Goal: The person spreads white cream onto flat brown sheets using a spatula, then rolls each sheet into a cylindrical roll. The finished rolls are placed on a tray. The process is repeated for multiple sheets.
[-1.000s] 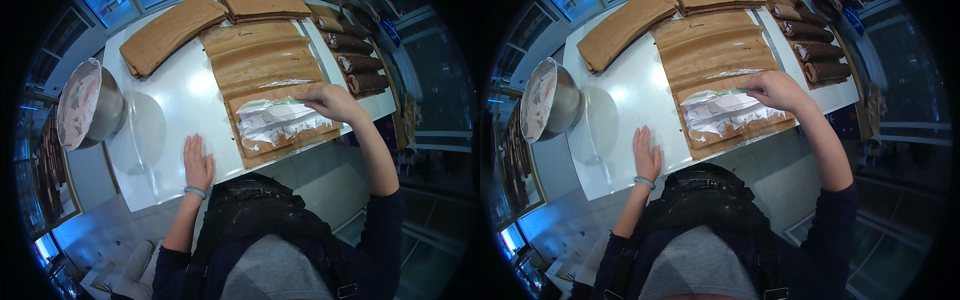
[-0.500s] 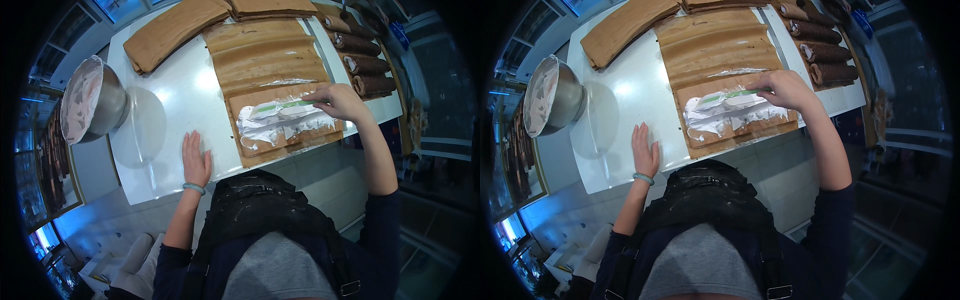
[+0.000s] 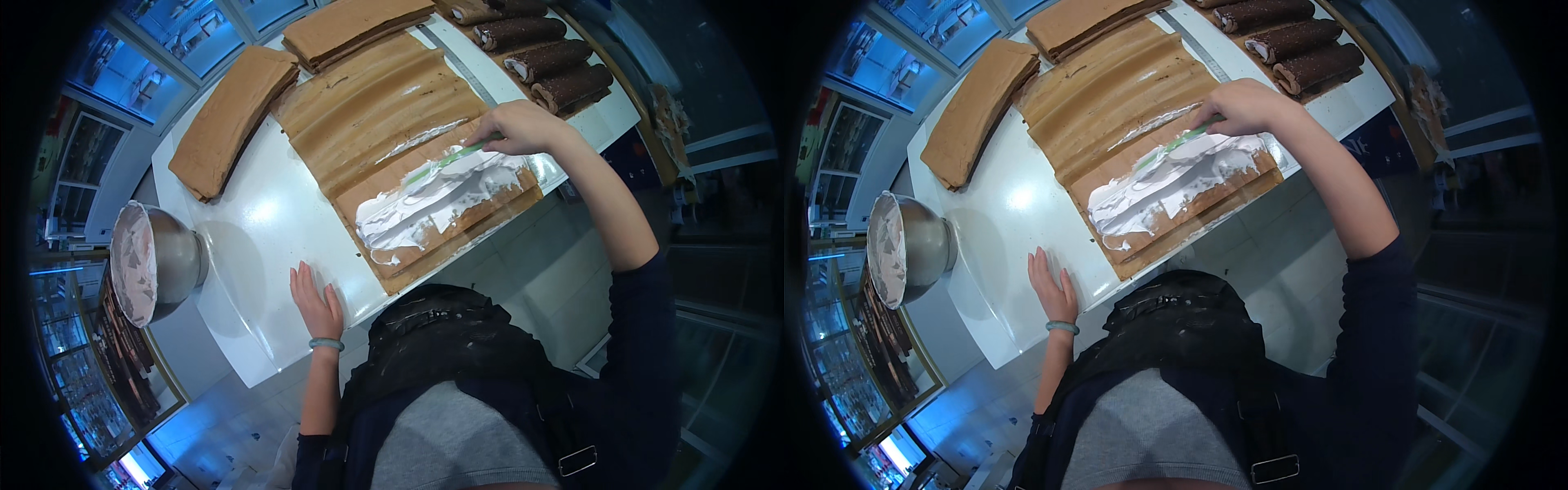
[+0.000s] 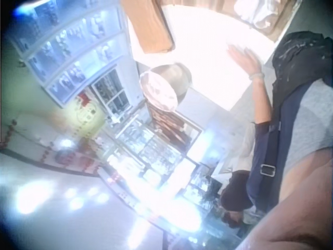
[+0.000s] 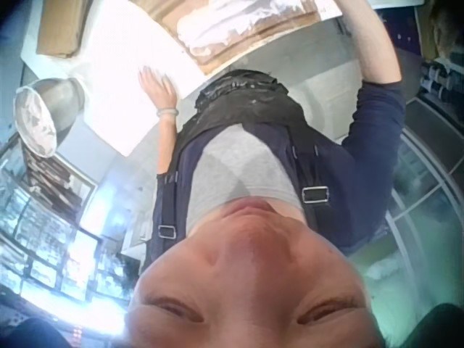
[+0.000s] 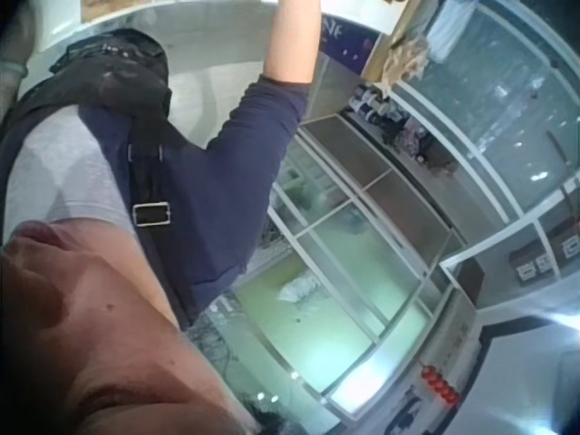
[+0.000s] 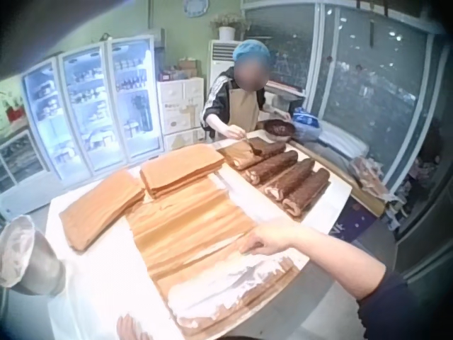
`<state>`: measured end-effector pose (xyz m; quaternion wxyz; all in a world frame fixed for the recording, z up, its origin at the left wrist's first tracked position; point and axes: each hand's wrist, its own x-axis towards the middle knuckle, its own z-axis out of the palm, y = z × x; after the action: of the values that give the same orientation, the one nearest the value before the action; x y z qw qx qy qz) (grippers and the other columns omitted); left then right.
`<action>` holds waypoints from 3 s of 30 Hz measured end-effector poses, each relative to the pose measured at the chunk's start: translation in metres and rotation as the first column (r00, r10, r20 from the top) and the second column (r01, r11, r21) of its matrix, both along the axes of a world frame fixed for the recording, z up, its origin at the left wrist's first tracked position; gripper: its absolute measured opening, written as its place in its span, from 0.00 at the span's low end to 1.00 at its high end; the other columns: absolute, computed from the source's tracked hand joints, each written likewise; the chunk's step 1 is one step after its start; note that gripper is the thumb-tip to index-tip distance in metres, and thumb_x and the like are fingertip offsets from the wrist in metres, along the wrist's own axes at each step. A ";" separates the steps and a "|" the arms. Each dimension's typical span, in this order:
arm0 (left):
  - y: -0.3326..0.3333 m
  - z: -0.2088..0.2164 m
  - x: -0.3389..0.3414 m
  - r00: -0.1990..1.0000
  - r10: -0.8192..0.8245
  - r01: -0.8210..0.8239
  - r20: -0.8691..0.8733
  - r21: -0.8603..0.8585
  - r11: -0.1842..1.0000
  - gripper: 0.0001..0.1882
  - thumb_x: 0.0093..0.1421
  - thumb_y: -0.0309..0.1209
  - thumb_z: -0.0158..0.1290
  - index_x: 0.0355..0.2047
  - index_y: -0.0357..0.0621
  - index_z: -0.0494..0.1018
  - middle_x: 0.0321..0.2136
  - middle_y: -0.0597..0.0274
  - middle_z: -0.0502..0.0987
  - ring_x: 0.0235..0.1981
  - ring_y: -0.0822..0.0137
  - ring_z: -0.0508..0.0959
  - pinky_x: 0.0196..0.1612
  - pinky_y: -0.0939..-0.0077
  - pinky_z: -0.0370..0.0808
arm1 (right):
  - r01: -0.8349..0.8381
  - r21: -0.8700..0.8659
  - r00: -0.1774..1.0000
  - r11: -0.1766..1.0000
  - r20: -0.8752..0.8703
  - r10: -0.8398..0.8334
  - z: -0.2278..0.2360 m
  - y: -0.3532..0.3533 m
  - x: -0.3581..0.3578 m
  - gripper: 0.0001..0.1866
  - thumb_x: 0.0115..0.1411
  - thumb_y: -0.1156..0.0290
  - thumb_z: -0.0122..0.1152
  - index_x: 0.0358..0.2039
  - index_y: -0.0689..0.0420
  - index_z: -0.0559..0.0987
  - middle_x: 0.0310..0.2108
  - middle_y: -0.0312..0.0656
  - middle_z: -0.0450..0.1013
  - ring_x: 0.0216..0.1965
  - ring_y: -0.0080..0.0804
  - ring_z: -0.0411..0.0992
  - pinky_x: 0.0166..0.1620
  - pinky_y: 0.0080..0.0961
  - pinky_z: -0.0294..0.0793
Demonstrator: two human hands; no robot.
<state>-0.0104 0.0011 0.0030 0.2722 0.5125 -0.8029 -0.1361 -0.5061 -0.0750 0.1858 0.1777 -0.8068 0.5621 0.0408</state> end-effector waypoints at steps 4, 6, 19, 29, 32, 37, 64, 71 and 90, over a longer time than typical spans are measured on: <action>0.000 -0.002 0.000 1.000 0.001 -0.001 0.010 0.017 1.000 0.32 0.65 0.22 0.50 0.69 0.30 0.58 0.69 0.39 0.62 0.72 0.34 0.55 0.73 0.46 0.53 | 0.281 0.017 0.948 0.959 -0.159 -0.275 0.045 0.026 -0.047 0.16 0.58 0.62 0.68 0.48 0.38 0.88 0.41 0.37 0.84 0.43 0.38 0.81 0.48 0.36 0.79; 0.001 -0.003 0.001 1.000 0.003 -0.003 0.001 0.022 1.000 0.32 0.65 0.22 0.49 0.69 0.30 0.58 0.69 0.39 0.61 0.72 0.34 0.55 0.73 0.46 0.53 | 0.288 -0.042 0.951 0.957 -0.102 -0.291 0.045 0.038 -0.051 0.16 0.59 0.63 0.68 0.48 0.36 0.88 0.40 0.38 0.84 0.42 0.40 0.80 0.47 0.36 0.79; 0.002 -0.009 0.004 1.000 -0.021 0.020 0.012 0.027 0.999 0.33 0.66 0.25 0.49 0.71 0.31 0.56 0.70 0.41 0.60 0.74 0.38 0.52 0.74 0.47 0.49 | 0.497 -0.148 0.815 0.855 -0.259 -0.518 0.045 0.078 -0.077 0.12 0.58 0.66 0.63 0.41 0.46 0.89 0.38 0.41 0.84 0.40 0.43 0.82 0.45 0.39 0.81; 0.002 -0.004 0.003 0.998 -0.055 0.054 -0.034 -0.017 0.998 0.33 0.65 0.25 0.51 0.69 0.31 0.57 0.69 0.40 0.61 0.73 0.35 0.54 0.74 0.46 0.52 | 0.281 -0.007 0.930 0.960 0.249 -0.271 0.089 0.027 0.052 0.12 0.64 0.68 0.60 0.44 0.52 0.88 0.33 0.47 0.83 0.33 0.42 0.81 0.40 0.38 0.78; 0.002 -0.002 0.005 0.996 -0.049 0.049 -0.072 -0.004 0.999 0.33 0.64 0.26 0.53 0.69 0.31 0.58 0.68 0.39 0.63 0.71 0.34 0.56 0.73 0.46 0.54 | 0.180 -0.003 0.858 0.984 0.489 -0.155 0.092 -0.019 0.133 0.15 0.67 0.67 0.61 0.53 0.51 0.85 0.34 0.49 0.82 0.34 0.43 0.80 0.42 0.37 0.77; 0.006 0.005 0.006 0.994 0.042 -0.042 -0.099 0.009 0.999 0.31 0.66 0.31 0.54 0.67 0.33 0.62 0.68 0.42 0.63 0.72 0.38 0.57 0.74 0.51 0.56 | -0.030 -0.563 0.816 0.826 0.463 0.345 0.054 -0.077 0.349 0.21 0.66 0.72 0.59 0.59 0.49 0.79 0.32 0.43 0.75 0.36 0.43 0.77 0.38 0.39 0.76; 0.003 0.003 0.013 0.945 -0.059 0.081 -0.322 0.055 0.995 0.32 0.64 0.29 0.56 0.66 0.32 0.62 0.67 0.41 0.64 0.71 0.37 0.58 0.72 0.50 0.58 | -0.097 0.316 0.800 0.944 0.588 -0.115 0.104 -0.126 0.349 0.18 0.74 0.55 0.55 0.45 0.55 0.85 0.16 0.31 0.69 0.16 0.16 0.64 0.21 0.19 0.62; 0.003 0.006 0.018 0.944 -0.058 0.083 -0.325 0.063 0.995 0.31 0.66 0.31 0.55 0.67 0.34 0.62 0.68 0.43 0.63 0.72 0.40 0.57 0.72 0.51 0.58 | -0.637 -0.333 0.686 0.695 -0.655 0.315 0.194 -0.169 0.524 0.09 0.64 0.65 0.67 0.35 0.56 0.88 0.29 0.39 0.82 0.27 0.36 0.81 0.32 0.33 0.80; 0.009 0.005 0.020 0.943 0.003 0.030 -0.332 0.093 0.995 0.33 0.65 0.33 0.57 0.67 0.35 0.63 0.69 0.45 0.63 0.73 0.42 0.57 0.73 0.52 0.58 | -0.625 -0.424 0.774 0.656 -0.223 0.593 0.069 -0.155 0.617 0.10 0.57 0.62 0.65 0.30 0.53 0.88 0.35 0.42 0.81 0.39 0.42 0.79 0.42 0.38 0.76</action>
<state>0.0096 0.0101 0.0079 0.3774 0.4893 -0.7416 -0.2613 0.1112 -0.2300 0.2544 -0.0681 -0.9640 0.2567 -0.0152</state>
